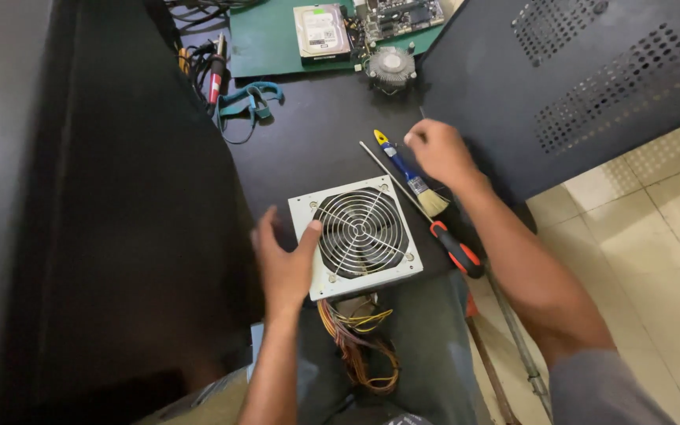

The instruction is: Reassembling the casing of a computer power supply unit and cleaning the fan grill with a brush.

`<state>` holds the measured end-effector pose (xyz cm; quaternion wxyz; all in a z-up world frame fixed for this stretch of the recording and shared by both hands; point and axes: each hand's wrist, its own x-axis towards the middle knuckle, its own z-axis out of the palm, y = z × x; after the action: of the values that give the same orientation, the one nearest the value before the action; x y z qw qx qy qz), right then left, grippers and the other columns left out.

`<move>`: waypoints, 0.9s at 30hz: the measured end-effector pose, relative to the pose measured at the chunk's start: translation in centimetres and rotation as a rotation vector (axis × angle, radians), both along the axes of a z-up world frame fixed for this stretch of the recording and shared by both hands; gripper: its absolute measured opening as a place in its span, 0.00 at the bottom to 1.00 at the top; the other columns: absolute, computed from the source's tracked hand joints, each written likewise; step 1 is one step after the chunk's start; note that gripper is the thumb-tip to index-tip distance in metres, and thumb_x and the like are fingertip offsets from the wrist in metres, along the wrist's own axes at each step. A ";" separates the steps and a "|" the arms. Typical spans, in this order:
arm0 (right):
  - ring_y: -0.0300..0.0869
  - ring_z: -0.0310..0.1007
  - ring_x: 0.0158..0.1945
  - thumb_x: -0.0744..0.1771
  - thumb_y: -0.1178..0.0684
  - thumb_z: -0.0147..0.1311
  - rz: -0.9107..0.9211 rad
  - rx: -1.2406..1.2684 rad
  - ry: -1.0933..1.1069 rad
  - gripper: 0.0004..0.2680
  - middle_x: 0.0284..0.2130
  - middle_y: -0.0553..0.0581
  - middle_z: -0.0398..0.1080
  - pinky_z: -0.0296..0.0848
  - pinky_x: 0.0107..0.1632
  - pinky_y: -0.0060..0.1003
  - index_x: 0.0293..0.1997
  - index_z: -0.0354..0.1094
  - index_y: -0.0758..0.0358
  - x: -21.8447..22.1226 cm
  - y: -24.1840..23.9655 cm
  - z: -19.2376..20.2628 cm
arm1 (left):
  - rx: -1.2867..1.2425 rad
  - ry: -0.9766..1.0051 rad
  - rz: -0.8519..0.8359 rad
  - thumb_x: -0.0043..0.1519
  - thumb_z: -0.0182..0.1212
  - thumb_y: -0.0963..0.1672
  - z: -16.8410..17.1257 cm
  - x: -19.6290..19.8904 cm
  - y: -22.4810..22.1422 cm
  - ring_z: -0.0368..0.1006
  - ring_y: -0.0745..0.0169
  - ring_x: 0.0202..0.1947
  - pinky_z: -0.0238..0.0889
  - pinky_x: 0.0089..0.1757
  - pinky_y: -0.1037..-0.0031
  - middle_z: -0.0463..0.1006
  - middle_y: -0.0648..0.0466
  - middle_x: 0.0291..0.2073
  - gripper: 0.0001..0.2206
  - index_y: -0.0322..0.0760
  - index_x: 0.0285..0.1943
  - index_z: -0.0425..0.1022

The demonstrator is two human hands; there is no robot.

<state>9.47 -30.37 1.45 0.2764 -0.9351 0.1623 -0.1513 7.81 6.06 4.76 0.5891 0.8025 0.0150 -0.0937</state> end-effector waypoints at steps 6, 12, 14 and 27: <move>0.47 0.74 0.19 0.73 0.54 0.51 0.109 0.627 -0.264 0.11 0.16 0.62 0.72 0.75 0.28 0.39 0.34 0.73 0.67 -12.9 12.3 8.6 | -0.187 -0.787 -0.151 0.59 0.76 0.37 4.9 -5.8 -1.8 0.82 0.40 0.47 0.73 0.49 0.57 0.83 0.46 0.43 0.13 0.37 0.53 0.87; 0.33 0.66 0.25 0.73 0.49 0.55 0.207 0.611 -0.260 0.12 0.21 0.49 0.67 0.65 0.32 0.30 0.31 0.75 0.61 -18.5 18.1 10.1 | -0.272 -0.703 -0.429 0.68 0.68 0.41 5.7 -9.7 -2.2 0.83 0.55 0.45 0.77 0.48 0.67 0.85 0.49 0.46 0.07 0.34 0.53 0.84; 0.33 0.66 0.26 0.72 0.48 0.55 0.191 0.568 -0.273 0.13 0.21 0.49 0.68 0.64 0.33 0.30 0.31 0.76 0.61 -19.0 18.5 9.7 | -0.264 -0.682 -0.456 0.68 0.67 0.40 5.8 -9.7 -1.9 0.83 0.55 0.45 0.77 0.47 0.66 0.85 0.49 0.45 0.06 0.34 0.52 0.84; 0.36 0.64 0.28 0.70 0.55 0.57 0.062 0.845 -0.126 0.08 0.23 0.51 0.69 0.64 0.34 0.32 0.34 0.77 0.66 -20.0 17.6 8.4 | -0.005 -0.843 -0.515 0.61 0.66 0.37 6.1 -9.6 -2.7 0.74 0.54 0.35 0.69 0.40 0.62 0.78 0.57 0.37 0.08 0.43 0.44 0.84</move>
<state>-10.56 -12.81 9.89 0.6488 -0.7332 0.1647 -0.1198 -1.81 3.33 10.87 0.5034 0.7468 -0.4238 0.0965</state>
